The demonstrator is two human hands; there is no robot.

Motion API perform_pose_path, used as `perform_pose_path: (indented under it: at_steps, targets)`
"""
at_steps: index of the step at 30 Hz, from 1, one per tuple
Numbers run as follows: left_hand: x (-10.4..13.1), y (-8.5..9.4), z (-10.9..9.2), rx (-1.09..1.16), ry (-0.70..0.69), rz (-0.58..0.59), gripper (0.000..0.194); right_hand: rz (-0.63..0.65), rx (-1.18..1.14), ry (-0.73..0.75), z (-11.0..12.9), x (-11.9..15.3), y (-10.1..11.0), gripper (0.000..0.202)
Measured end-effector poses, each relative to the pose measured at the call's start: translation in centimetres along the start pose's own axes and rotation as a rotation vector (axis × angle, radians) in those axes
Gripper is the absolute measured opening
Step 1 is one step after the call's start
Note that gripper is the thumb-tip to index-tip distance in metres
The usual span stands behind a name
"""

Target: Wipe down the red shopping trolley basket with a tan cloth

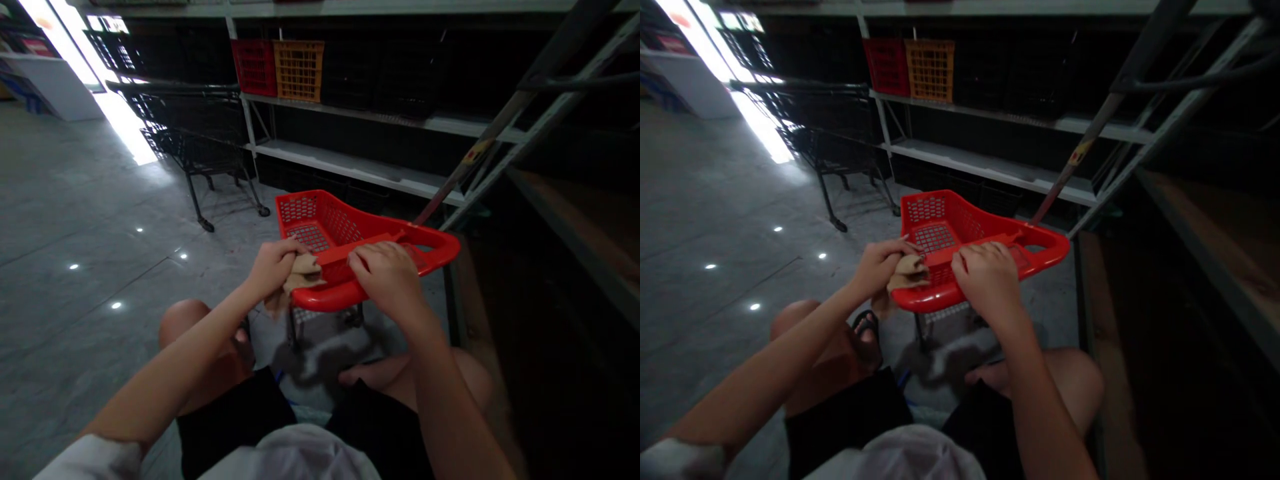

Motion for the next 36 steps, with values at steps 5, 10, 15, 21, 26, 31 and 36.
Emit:
perform_pose_path:
  at_steps: [5,10,15,21,26,31,36]
  targets:
    - [-4.4,-0.7,10.8,-0.278,0.255,0.132,0.040,0.084,0.018,0.060,1.2,0.2,-0.7,0.040]
    - [-8.5,-0.7,14.3,-0.313,0.297,0.167,0.037,0.070,-0.016,-0.025,0.7,-1.4,-0.9,0.034]
    - [-5.9,-0.9,9.3,-0.256,0.232,0.172,0.045,0.075,-0.058,-0.150,-0.7,-2.8,-1.0,0.033]
    - [-0.4,-1.1,-4.1,0.194,-0.179,-0.039,0.056,0.042,-0.318,-0.229,-2.8,-2.7,-1.2,0.046]
    - [-3.0,-0.8,-11.6,0.364,-0.462,-0.228,0.068,0.140,-1.128,-0.086,0.8,-0.6,-0.3,0.061]
    - [-4.6,-2.0,-13.9,0.308,-0.392,-0.227,0.063,-0.004,-1.340,-0.037,-0.7,2.1,3.3,0.052]
    - [-3.2,-5.3,-10.8,-0.073,0.011,0.165,0.051,-0.572,-0.731,-0.262,-12.7,2.8,5.7,0.017]
Point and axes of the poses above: each hand's wrist, its own x-axis away from the middle knuckle, its own y-axis out of the back of the hand, z = x × y, the point moved 10 cm from there along -x, towards the middle knuckle, and after that the axes turned 9 degrees about -y, right-handed, at the moved point
